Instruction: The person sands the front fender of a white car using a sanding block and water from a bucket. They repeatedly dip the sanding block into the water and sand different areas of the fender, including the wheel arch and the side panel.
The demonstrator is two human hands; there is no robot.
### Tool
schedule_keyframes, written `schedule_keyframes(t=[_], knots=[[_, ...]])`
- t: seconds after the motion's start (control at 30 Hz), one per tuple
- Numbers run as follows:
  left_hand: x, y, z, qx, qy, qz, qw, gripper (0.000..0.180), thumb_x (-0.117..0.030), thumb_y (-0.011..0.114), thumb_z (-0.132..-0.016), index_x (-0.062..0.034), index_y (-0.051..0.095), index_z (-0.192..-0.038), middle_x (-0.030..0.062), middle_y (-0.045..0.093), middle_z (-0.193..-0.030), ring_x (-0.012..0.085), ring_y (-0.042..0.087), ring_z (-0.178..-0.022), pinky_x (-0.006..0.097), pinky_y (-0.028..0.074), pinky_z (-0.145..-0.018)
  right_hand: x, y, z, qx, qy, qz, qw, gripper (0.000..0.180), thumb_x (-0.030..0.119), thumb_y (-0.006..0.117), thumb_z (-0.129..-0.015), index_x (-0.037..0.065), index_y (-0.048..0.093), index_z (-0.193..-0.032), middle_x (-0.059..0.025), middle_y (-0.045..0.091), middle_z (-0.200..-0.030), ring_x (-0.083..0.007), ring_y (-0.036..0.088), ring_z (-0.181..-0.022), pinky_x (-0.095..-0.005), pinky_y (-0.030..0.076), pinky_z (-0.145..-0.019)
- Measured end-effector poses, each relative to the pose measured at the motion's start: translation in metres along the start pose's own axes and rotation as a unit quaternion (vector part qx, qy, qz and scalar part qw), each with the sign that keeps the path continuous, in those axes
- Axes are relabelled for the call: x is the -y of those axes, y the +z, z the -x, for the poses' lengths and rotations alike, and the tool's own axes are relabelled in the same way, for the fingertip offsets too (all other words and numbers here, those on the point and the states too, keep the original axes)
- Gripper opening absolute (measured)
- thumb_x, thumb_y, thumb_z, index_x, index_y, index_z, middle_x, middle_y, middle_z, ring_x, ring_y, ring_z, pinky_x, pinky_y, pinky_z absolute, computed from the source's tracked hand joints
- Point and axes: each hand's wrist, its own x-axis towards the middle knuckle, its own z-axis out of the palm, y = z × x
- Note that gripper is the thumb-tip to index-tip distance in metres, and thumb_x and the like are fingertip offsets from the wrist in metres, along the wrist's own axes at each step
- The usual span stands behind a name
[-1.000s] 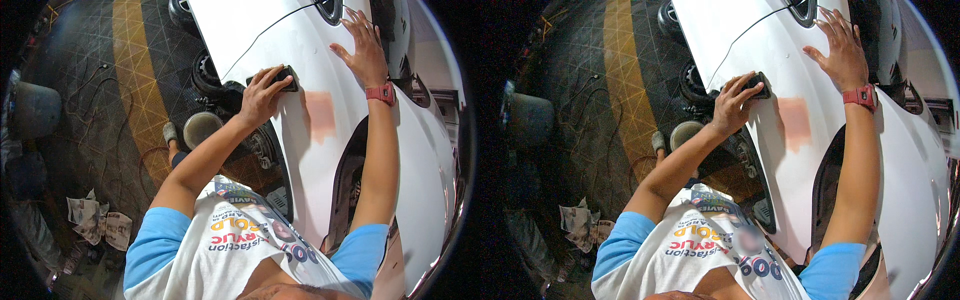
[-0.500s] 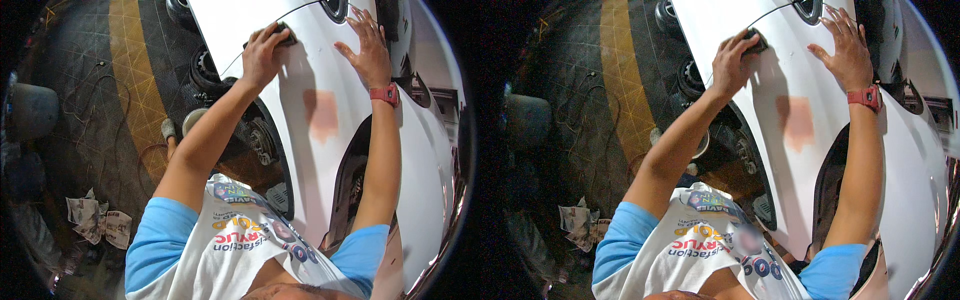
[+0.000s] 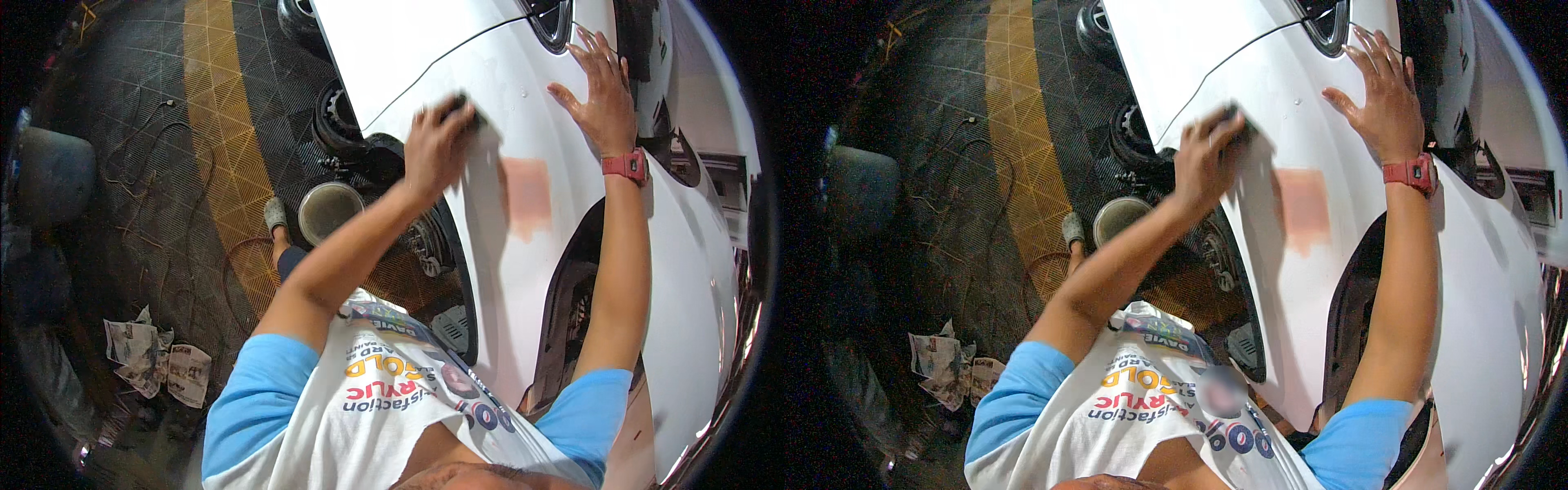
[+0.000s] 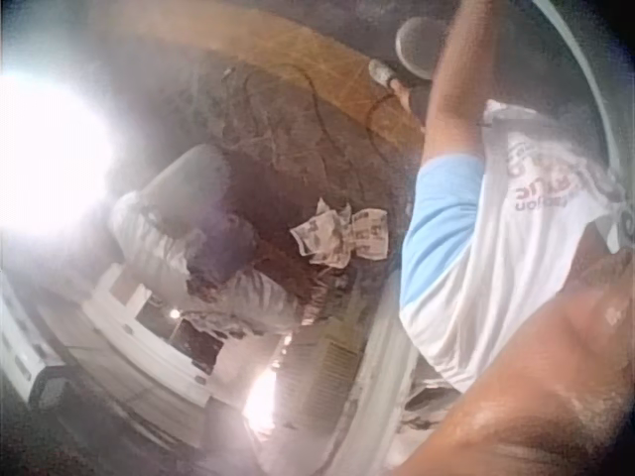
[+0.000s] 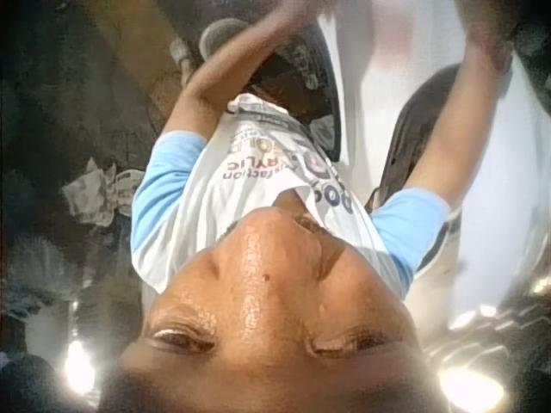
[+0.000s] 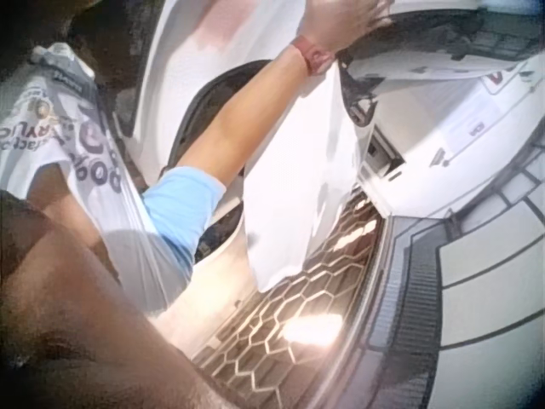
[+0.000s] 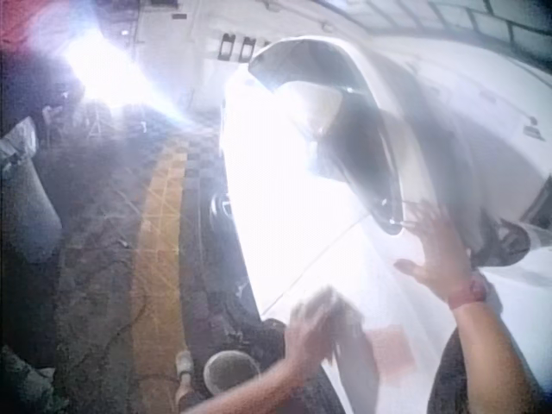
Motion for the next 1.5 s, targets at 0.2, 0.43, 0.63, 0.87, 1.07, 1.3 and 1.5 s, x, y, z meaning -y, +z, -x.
schedule_keyframes(t=[0.2, 0.43, 0.63, 0.87, 1.07, 1.3, 1.5], knots=[[-0.001, -0.006, -0.041, -0.033, -0.144, -0.019, 0.989, 0.044, -0.025, 0.083, -0.092, -0.0138, 0.075, -0.134, 0.0187, 0.067, -0.125, 0.0373, 0.063, -0.117, 0.047, 0.055, -0.100, 0.002, -0.006, -0.001, -0.006, 0.002, -0.001, 1.000, 0.075, 0.063, 0.074, -0.091, 0.023, 0.055, -0.151, 0.0044, 0.040, -0.171, -0.0229, 0.032, -0.161, -0.0563, 0.028, -0.132], [-0.013, -0.005, 0.009, -0.030, -0.147, 0.006, 0.989, 0.049, -0.036, 0.086, -0.090, -0.0095, 0.078, -0.130, 0.0201, 0.067, -0.116, 0.0343, 0.069, -0.111, 0.045, 0.057, -0.094, 0.003, -0.006, 0.002, 0.005, 0.009, 0.010, 1.000, 0.075, 0.063, 0.075, -0.091, 0.023, 0.055, -0.151, 0.0043, 0.040, -0.171, -0.0228, 0.033, -0.161, -0.0559, 0.028, -0.132], [0.007, -0.005, -0.063, -0.051, -0.329, 0.036, 0.942, 0.049, -0.044, 0.083, -0.090, -0.0099, 0.079, -0.125, 0.0190, 0.066, -0.113, 0.0357, 0.066, -0.111, 0.047, 0.056, -0.095, 0.000, 0.001, 0.003, -0.026, -0.003, -0.008, 1.000, 0.075, 0.061, 0.077, -0.090, 0.023, 0.055, -0.151, 0.0052, 0.039, -0.171, -0.0229, 0.032, -0.161, -0.0565, 0.028, -0.132], [-0.003, -0.007, -0.024, -0.029, -0.207, 0.009, 0.978, 0.051, -0.041, 0.084, -0.090, -0.0077, 0.078, -0.129, 0.0159, 0.066, -0.114, 0.0304, 0.066, -0.112, 0.045, 0.056, -0.099, 0.003, -0.011, -0.001, -0.002, 0.010, 0.000, 1.000, 0.076, 0.063, 0.075, -0.090, 0.023, 0.055, -0.151, 0.0041, 0.039, -0.171, -0.0230, 0.032, -0.161, -0.0559, 0.028, -0.132], [-0.012, -0.002, -0.017, -0.025, -0.086, 0.010, 0.996, 0.045, -0.024, 0.084, -0.089, -0.0145, 0.077, -0.133, 0.0187, 0.066, -0.139, 0.0389, 0.063, -0.122, 0.047, 0.053, -0.107, 0.003, -0.006, 0.000, -0.004, 0.010, -0.002, 1.000, 0.074, 0.062, 0.074, -0.091, 0.022, 0.055, -0.150, 0.0031, 0.040, -0.171, -0.0231, 0.031, -0.161, -0.0540, 0.027, -0.133], [0.002, -0.004, -0.092, -0.054, 0.000, -0.025, 0.998, 0.047, -0.020, 0.076, -0.093, -0.0145, 0.073, -0.139, 0.0156, 0.066, -0.147, 0.0398, 0.062, -0.131, 0.048, 0.050, -0.113, 0.007, -0.010, 0.000, -0.002, 0.006, -0.015, 1.000, 0.073, 0.060, 0.074, -0.092, 0.022, 0.054, -0.151, 0.0025, 0.040, -0.171, -0.0233, 0.031, -0.162, -0.0551, 0.026, -0.132], [-0.043, -0.002, -0.012, 0.049, 0.059, -0.025, 0.997, 0.056, -0.009, 0.083, -0.083, -0.0250, 0.076, -0.136, 0.0123, 0.063, -0.146, 0.0397, 0.062, -0.118, 0.048, 0.052, -0.110, -0.001, -0.009, 0.007, -0.013, 0.007, -0.016, 1.000, 0.071, 0.062, 0.073, -0.093, 0.022, 0.054, -0.150, 0.0015, 0.040, -0.170, -0.0234, 0.030, -0.161, -0.0571, 0.027, -0.131]])
